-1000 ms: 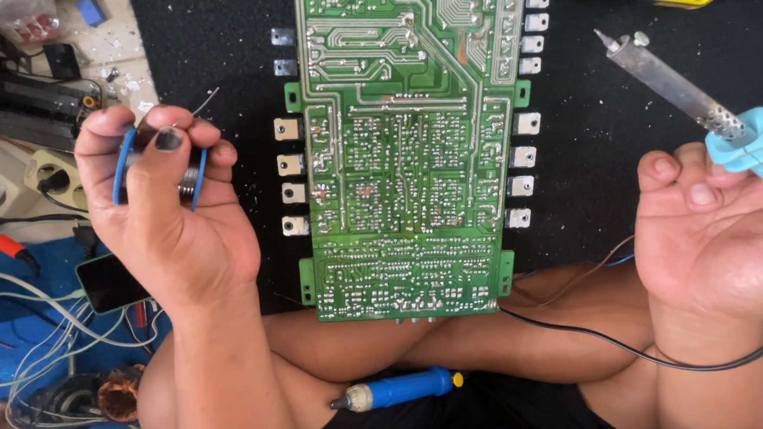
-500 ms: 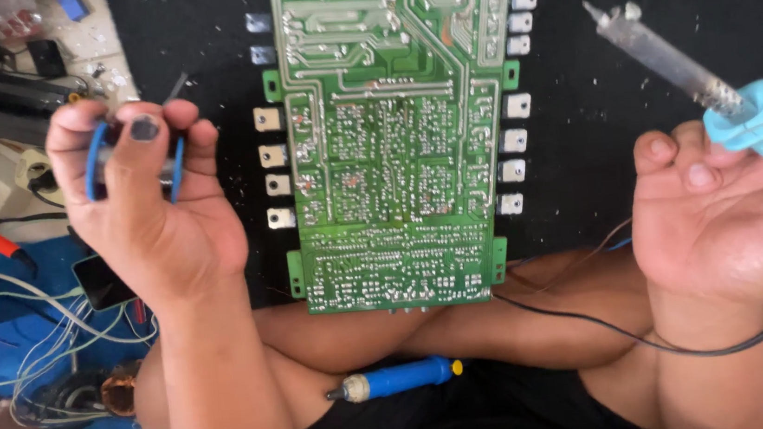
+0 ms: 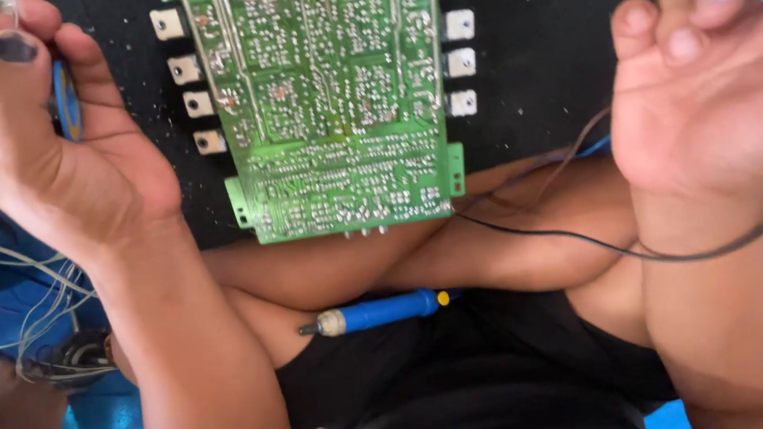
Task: Repairing a circuit board using a soldering iron, desoldering pump, and utility knife
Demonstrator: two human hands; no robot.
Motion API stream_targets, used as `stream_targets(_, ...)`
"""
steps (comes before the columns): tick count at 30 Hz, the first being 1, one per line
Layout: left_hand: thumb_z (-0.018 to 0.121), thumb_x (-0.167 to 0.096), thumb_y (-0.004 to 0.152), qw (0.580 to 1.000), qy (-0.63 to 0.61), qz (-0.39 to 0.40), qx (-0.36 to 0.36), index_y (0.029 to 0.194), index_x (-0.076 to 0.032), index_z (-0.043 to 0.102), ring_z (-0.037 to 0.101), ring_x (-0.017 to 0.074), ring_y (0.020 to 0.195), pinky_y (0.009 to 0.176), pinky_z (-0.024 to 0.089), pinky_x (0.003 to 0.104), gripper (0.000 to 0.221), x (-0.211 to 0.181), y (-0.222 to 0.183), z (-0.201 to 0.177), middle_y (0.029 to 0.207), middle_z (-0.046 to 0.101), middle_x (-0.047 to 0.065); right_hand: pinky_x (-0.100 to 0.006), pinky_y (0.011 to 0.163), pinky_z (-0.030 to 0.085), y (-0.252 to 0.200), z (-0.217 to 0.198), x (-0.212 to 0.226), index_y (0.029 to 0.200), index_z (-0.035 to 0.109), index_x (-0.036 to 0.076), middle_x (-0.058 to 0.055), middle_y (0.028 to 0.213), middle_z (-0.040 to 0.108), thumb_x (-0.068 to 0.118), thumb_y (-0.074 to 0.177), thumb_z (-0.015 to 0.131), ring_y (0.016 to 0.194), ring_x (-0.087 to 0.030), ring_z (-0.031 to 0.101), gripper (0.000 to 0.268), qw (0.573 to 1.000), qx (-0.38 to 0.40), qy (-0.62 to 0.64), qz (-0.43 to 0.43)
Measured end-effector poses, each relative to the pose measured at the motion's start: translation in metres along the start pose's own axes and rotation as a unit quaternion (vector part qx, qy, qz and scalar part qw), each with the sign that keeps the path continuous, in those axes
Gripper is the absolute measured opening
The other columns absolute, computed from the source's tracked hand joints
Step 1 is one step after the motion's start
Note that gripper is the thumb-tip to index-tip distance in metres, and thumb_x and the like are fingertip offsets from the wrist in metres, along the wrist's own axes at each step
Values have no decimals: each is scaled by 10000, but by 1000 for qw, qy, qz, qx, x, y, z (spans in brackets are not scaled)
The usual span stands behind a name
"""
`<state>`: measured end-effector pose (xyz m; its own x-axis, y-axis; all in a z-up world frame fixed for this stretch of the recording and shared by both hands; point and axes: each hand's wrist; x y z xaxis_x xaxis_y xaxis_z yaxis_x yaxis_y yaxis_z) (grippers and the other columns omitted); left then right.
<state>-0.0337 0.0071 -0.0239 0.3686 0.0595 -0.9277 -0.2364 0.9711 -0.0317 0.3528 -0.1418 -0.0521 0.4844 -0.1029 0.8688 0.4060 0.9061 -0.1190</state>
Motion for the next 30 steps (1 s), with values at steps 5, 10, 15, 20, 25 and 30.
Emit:
stream_targets(5, 702, 160, 1179, 991, 5, 86, 102, 1276, -194, 616, 675, 299, 1147, 949, 566, 398, 376, 1, -6, 7, 1168, 658, 114, -397, 1019, 487, -1, 30, 10, 1284, 565, 244, -34, 1087, 555, 434, 1130, 680, 911, -189, 504, 270, 999, 1, 14, -45)
stream_targets(10, 532, 254, 943, 958, 56, 184, 213, 1223, -151, 480, 717, 279, 940, 784, 587, 352, 495, -15, -49, 45, 1011, 687, 87, -512, 1060, 544, -13, 61, 4, 1397, 467, 221, -96, 1308, 476, 370, 1195, 573, 1111, -233, 504, 272, 976, 102, -37, -186)
stream_targets(15, 712, 148, 834, 937, 114, 38, 327, 1099, -103, 504, 737, 170, 911, 845, 599, 276, 420, -32, -122, 69, 966, 715, 78, -447, 1041, 641, -50, 106, 5, 1243, 529, 128, -64, 1319, 513, 129, 970, 747, 1117, -303, 652, 349, 920, 219, -116, -304)
stream_targets(20, 843, 51, 773, 935, 104, 79, 330, 1011, -43, 648, 764, 193, 840, 849, 595, 323, 322, -16, -143, 75, 876, 776, 120, -483, 724, 656, -68, 103, -17, 1098, 575, -142, -281, 1098, 505, -210, 802, 758, 831, -428, 759, 355, 929, 191, -58, -311)
stream_targets(25, 844, -30, 787, 927, 182, 94, 316, 1035, -96, 657, 782, 194, 879, 868, 577, 309, 318, -25, -149, 80, 885, 796, 59, -306, 612, 577, -70, 97, 2, 1035, 624, -100, -202, 1003, 554, -159, 822, 808, 719, -253, 721, 288, 899, 174, -169, -364)
stream_targets(30, 773, -177, 812, 889, 338, 58, 303, 1145, -156, 616, 752, 381, 984, 885, 556, 487, 369, -50, -138, 105, 985, 787, 112, -331, 576, 551, -65, 94, 17, 934, 692, -88, -243, 915, 618, -153, 777, 876, 726, -297, 676, 251, 841, 75, -281, -455)
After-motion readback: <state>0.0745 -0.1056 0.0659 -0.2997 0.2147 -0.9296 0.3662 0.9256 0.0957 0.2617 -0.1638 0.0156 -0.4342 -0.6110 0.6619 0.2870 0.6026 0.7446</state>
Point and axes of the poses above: each hand's wrist, its own y-axis towards the middle knuckle, its own z-axis out of the palm, x = y × z
